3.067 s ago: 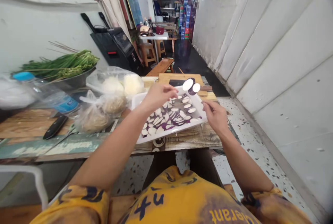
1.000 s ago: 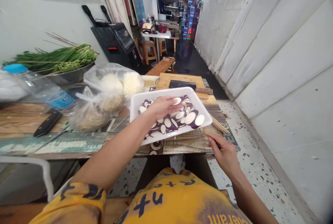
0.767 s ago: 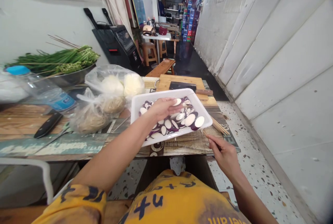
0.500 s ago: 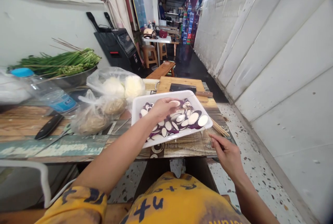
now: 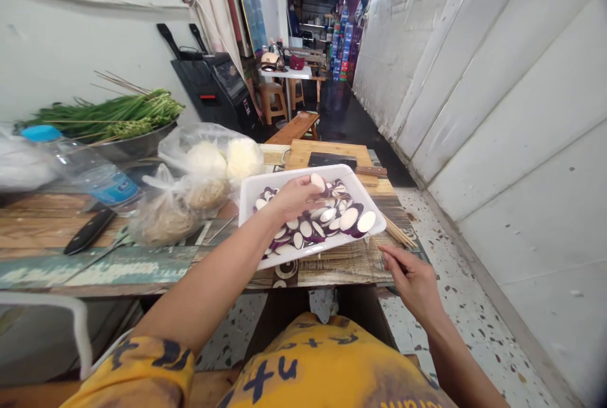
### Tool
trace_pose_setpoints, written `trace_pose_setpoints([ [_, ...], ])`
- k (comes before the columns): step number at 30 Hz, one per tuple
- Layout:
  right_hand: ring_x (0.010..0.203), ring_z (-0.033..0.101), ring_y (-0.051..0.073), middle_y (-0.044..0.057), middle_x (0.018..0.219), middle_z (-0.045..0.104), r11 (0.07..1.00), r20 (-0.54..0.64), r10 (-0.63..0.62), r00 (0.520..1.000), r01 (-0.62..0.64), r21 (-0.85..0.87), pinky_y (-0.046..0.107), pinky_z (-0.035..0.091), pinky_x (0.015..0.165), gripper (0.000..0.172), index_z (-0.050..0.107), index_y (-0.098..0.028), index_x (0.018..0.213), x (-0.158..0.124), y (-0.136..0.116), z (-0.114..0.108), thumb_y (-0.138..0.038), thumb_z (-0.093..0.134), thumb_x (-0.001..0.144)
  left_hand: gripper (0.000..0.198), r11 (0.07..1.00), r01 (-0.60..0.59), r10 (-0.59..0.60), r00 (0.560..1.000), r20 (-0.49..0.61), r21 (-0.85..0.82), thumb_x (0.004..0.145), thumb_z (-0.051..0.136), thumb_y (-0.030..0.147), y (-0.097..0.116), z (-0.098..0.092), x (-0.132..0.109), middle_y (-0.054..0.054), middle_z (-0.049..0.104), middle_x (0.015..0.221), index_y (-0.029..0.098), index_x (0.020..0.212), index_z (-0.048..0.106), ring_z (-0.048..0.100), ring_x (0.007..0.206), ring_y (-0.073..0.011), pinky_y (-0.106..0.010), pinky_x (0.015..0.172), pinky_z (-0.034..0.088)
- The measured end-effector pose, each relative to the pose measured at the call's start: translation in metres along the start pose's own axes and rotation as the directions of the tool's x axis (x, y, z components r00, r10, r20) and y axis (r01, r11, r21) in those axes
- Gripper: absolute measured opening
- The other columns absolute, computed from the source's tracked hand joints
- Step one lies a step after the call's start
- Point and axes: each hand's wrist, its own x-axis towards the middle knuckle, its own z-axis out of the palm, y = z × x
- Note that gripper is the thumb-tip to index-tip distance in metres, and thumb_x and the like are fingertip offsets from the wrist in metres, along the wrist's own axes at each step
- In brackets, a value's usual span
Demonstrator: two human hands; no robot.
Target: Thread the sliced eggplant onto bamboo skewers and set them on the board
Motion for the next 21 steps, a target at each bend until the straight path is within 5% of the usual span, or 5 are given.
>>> trace_pose_setpoints([
  [5, 0.070, 0.065, 0.017, 0.005, 0.079, 0.070, 1.000, 0.004, -0.012, 1.000, 0.012, 0.006, 0.028, 0.053, 0.068, 0.025, 0.067, -0.018, 0.095, 0.0003, -0.0021, 0.0011, -0.027, 0.047, 0.085, 0.027, 0.999, 0.031, -0.030, 0.999, 0.009, -0.029, 0.068, 0.065, 0.006, 0.0001, 0.0039, -0.0034, -0.008, 0.065, 0.082, 0.011, 0.094, 0.061, 0.064, 0.074, -0.0149, -0.030, 0.072, 0.049],
  [10, 0.067, 0.064, 0.016, 0.005, 0.075, 0.069, 1.000, -0.012, -0.012, 1.000, 0.012, 0.019, 0.027, 0.052, 0.065, 0.024, 0.067, -0.017, 0.095, 0.0000, -0.0021, 0.0028, -0.027, 0.048, 0.084, 0.009, 0.995, 0.070, -0.075, 0.994, -0.081, -0.070, 0.072, 0.062, 0.005, -0.0008, 0.0009, 0.0013, -0.012, 0.065, 0.083, 0.006, 0.080, 0.064, 0.063, 0.073, -0.0135, -0.021, 0.061, 0.048],
  [21, 0.066, 0.064, 0.015, 0.005, 0.078, 0.070, 1.000, 0.002, -0.010, 1.000, 0.010, 0.012, 0.027, 0.052, 0.065, 0.025, 0.067, -0.018, 0.096, -0.0005, -0.0008, 0.0037, -0.027, 0.047, 0.085, 0.010, 0.973, 0.124, -0.138, 0.989, -0.060, -0.195, 0.075, 0.058, 0.003, -0.0010, -0.0024, 0.0056, -0.014, 0.065, 0.086, 0.006, 0.082, 0.065, 0.060, 0.068, -0.0108, -0.017, 0.055, 0.047],
])
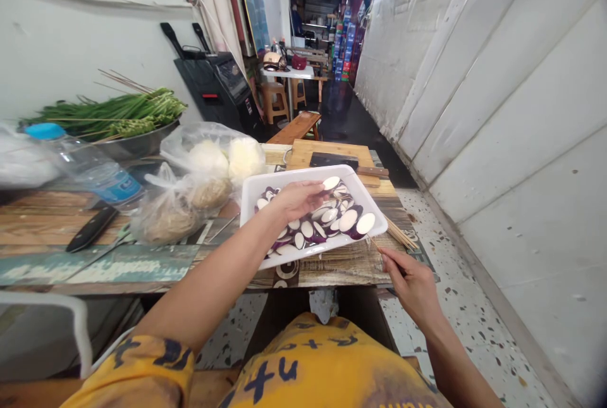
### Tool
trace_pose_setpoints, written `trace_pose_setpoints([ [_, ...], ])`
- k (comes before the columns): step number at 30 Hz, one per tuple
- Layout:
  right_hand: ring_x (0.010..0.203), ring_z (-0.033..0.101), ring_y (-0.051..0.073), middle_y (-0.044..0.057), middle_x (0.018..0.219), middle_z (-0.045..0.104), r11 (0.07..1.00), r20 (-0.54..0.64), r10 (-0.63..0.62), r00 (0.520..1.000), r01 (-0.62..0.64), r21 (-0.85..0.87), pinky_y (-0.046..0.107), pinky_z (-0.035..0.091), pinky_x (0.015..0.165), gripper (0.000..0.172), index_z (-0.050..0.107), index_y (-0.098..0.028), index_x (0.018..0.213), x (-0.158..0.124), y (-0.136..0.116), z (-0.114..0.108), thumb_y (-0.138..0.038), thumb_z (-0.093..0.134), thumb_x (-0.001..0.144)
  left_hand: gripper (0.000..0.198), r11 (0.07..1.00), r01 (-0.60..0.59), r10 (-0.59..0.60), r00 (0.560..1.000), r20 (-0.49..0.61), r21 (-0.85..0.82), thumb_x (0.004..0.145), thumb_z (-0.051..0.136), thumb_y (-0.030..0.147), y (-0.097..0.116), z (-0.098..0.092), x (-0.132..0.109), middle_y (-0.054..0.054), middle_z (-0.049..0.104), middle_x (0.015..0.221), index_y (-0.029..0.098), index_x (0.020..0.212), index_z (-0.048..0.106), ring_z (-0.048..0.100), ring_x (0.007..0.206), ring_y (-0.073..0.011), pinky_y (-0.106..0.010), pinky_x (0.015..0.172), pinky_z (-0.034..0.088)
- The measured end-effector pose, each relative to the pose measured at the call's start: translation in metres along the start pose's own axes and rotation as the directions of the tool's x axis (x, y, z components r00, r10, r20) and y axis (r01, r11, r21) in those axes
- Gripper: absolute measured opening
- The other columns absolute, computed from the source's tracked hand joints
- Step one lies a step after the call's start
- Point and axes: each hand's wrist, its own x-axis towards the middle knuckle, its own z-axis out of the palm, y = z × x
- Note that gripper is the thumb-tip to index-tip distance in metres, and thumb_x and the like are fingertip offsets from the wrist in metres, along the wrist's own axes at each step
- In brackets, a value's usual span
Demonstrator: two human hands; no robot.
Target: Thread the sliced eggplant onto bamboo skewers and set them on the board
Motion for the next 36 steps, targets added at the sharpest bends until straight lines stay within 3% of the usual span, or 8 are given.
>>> trace_pose_setpoints([
  [9, 0.077, 0.066, 0.018, 0.006, 0.083, 0.070, 0.999, 0.000, -0.036, 0.999, 0.036, -0.023, 0.030, 0.054, 0.071, 0.025, 0.067, -0.018, 0.096, 0.001, -0.001, 0.000, -0.025, 0.046, 0.085, 0.010, 0.999, -0.031, 0.031, 1.000, -0.006, -0.012, 0.076, 0.055, 0.001, 0.000, 0.005, -0.005, -0.011, 0.065, 0.078, 0.006, 0.076, 0.064, 0.059, 0.064, -0.0090, -0.017, 0.056, 0.047],
  [36, 0.077, 0.066, 0.018, 0.006, 0.091, 0.070, 1.000, 0.002, 0.003, 1.000, -0.003, 0.028, 0.029, 0.054, 0.072, 0.025, 0.068, -0.018, 0.097, 0.000, -0.001, 0.000, -0.026, 0.048, 0.084, 0.014, 0.993, -0.085, 0.079, 0.994, -0.077, -0.077, 0.073, 0.056, -0.003, -0.002, 0.012, -0.008, -0.006, 0.060, 0.066, 0.006, 0.064, 0.061, 0.059, 0.064, -0.0101, -0.020, 0.060, 0.048],
])
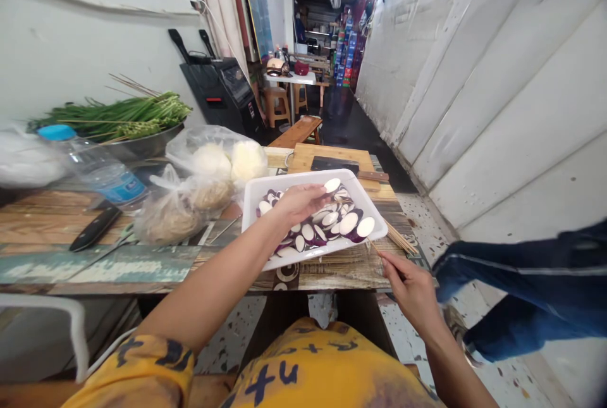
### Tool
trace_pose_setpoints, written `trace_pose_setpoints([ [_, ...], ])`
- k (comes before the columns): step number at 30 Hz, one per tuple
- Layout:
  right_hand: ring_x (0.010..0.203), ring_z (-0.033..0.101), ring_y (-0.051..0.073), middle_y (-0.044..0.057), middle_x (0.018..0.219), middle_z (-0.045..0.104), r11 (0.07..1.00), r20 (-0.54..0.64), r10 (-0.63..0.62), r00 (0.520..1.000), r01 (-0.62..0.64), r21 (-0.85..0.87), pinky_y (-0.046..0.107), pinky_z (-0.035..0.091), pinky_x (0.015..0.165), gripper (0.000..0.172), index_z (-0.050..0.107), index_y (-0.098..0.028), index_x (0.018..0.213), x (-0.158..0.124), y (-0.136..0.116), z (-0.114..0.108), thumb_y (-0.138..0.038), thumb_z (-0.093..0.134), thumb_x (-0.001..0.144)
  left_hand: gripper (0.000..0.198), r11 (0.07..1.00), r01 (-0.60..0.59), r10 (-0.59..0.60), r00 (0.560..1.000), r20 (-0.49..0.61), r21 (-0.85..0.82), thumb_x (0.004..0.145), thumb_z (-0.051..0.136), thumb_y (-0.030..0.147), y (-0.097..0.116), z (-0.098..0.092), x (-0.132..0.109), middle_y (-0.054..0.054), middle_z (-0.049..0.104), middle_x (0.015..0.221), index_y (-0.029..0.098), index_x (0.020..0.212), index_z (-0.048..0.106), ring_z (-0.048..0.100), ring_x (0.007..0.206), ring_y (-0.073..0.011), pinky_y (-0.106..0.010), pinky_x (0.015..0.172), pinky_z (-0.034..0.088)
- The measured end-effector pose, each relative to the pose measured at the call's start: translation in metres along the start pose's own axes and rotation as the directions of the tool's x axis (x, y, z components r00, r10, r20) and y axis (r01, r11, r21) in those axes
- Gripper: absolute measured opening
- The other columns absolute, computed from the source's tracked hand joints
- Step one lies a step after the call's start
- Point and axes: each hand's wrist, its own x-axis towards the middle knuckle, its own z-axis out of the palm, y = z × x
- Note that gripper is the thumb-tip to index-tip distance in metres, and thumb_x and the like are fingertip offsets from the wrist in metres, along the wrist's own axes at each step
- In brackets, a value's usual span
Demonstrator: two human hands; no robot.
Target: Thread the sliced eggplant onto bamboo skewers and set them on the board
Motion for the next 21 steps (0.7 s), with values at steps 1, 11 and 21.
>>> trace_pose_setpoints([
  [1, 0.077, 0.066, 0.017, 0.006, 0.092, 0.070, 1.000, -0.001, 0.003, 1.000, -0.003, 0.002, 0.029, 0.054, 0.072, 0.025, 0.068, -0.018, 0.097, 0.0000, 0.0000, 0.0000, -0.026, 0.048, 0.084, 0.014, 1.000, 0.001, -0.001, 1.000, 0.000, -0.004, 0.073, 0.055, -0.003, 0.0000, 0.0001, 0.0000, -0.007, 0.060, 0.065, 0.006, 0.064, 0.061, 0.059, 0.064, -0.0104, -0.020, 0.060, 0.048],
  [11, 0.075, 0.066, 0.017, 0.005, 0.090, 0.070, 1.000, -0.010, -0.019, 1.000, 0.019, -0.017, 0.029, 0.055, 0.071, 0.025, 0.068, -0.020, 0.097, 0.0014, -0.0031, -0.0011, -0.025, 0.047, 0.084, 0.015, 1.000, 0.008, -0.008, 1.000, 0.010, -0.015, 0.074, 0.055, -0.002, -0.0008, -0.0012, 0.0012, -0.007, 0.061, 0.064, 0.007, 0.064, 0.060, 0.061, 0.064, -0.0110, -0.018, 0.056, 0.048],
  [21, 0.075, 0.067, 0.019, 0.006, 0.091, 0.070, 0.999, 0.000, -0.018, 1.000, 0.018, -0.049, 0.031, 0.055, 0.071, 0.027, 0.068, -0.019, 0.098, 0.0006, -0.0019, -0.0014, -0.027, 0.047, 0.084, 0.013, 1.000, -0.014, 0.014, 1.000, 0.003, -0.002, 0.075, 0.055, -0.001, -0.0003, 0.0016, -0.0025, -0.008, 0.061, 0.066, 0.005, 0.065, 0.061, 0.060, 0.064, -0.0106, -0.019, 0.058, 0.048],
])
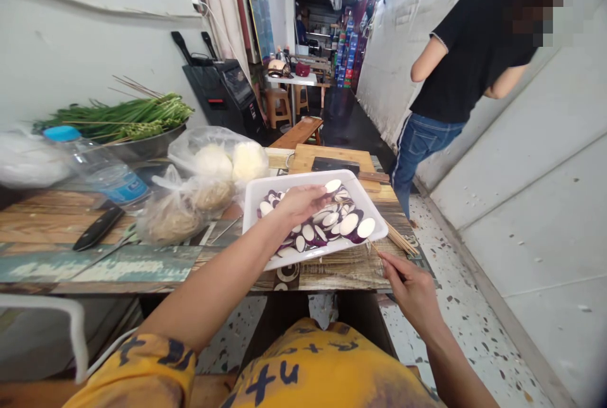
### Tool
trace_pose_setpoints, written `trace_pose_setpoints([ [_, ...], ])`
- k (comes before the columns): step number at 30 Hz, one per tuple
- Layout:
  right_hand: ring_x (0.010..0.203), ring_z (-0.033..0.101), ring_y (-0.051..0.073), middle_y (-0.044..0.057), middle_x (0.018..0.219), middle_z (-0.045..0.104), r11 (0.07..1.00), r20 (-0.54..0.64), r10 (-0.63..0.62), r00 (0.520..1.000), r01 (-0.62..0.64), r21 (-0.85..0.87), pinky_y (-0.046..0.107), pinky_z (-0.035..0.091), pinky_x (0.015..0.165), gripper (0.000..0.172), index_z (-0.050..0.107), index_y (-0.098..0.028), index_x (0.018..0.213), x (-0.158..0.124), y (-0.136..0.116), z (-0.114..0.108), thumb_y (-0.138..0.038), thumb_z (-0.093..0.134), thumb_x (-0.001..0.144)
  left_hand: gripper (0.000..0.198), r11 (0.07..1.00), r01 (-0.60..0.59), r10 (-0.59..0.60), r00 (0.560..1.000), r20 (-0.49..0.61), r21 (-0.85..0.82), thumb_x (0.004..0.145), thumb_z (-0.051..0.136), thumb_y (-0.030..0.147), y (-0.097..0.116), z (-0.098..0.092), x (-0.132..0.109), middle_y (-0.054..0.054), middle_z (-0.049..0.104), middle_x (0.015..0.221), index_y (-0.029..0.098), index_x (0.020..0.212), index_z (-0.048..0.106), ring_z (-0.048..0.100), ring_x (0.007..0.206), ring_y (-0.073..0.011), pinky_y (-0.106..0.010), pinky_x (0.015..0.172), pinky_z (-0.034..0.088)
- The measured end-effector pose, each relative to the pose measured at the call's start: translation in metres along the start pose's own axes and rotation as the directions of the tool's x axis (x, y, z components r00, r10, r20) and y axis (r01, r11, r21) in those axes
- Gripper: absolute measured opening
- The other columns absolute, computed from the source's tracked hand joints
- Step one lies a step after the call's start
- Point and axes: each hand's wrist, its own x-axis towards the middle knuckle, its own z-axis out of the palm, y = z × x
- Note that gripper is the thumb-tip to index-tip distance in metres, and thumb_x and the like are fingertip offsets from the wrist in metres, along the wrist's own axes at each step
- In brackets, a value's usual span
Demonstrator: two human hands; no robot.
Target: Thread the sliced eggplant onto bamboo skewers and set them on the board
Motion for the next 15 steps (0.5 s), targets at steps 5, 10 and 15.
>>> trace_pose_setpoints([
  [5, 0.075, 0.067, 0.019, 0.007, 0.089, 0.071, 1.000, -0.008, -0.008, 1.000, 0.008, -0.030, 0.031, 0.056, 0.071, 0.027, 0.068, -0.018, 0.097, 0.0008, -0.0014, -0.0014, -0.027, 0.047, 0.084, 0.008, 0.999, -0.010, 0.010, 1.000, -0.011, 0.038, 0.072, 0.058, -0.001, -0.0021, -0.0016, 0.0020, -0.006, 0.061, 0.066, 0.006, 0.070, 0.062, 0.061, 0.064, -0.0109, -0.020, 0.059, 0.048],
  [10, 0.073, 0.067, 0.019, 0.006, 0.086, 0.071, 0.998, -0.017, -0.032, 0.999, 0.031, -0.050, 0.031, 0.056, 0.069, 0.027, 0.069, -0.020, 0.096, 0.0028, -0.0027, -0.0017, -0.027, 0.046, 0.084, 0.007, 0.999, 0.002, -0.002, 1.000, -0.001, 0.053, 0.068, 0.065, 0.001, -0.0043, -0.0043, 0.0042, -0.008, 0.062, 0.071, 0.006, 0.071, 0.063, 0.061, 0.067, -0.0118, -0.020, 0.057, 0.048],
  [15, 0.075, 0.067, 0.019, 0.005, 0.087, 0.071, 0.999, -0.017, -0.031, 0.999, 0.030, -0.034, 0.032, 0.055, 0.072, 0.026, 0.068, -0.020, 0.097, 0.0044, -0.0028, -0.0008, -0.026, 0.046, 0.085, 0.006, 0.998, 0.003, -0.004, 1.000, 0.027, 0.066, 0.068, 0.064, 0.001, -0.0061, -0.0046, 0.0042, -0.008, 0.063, 0.069, 0.006, 0.068, 0.062, 0.062, 0.067, -0.0124, -0.019, 0.056, 0.048],
])
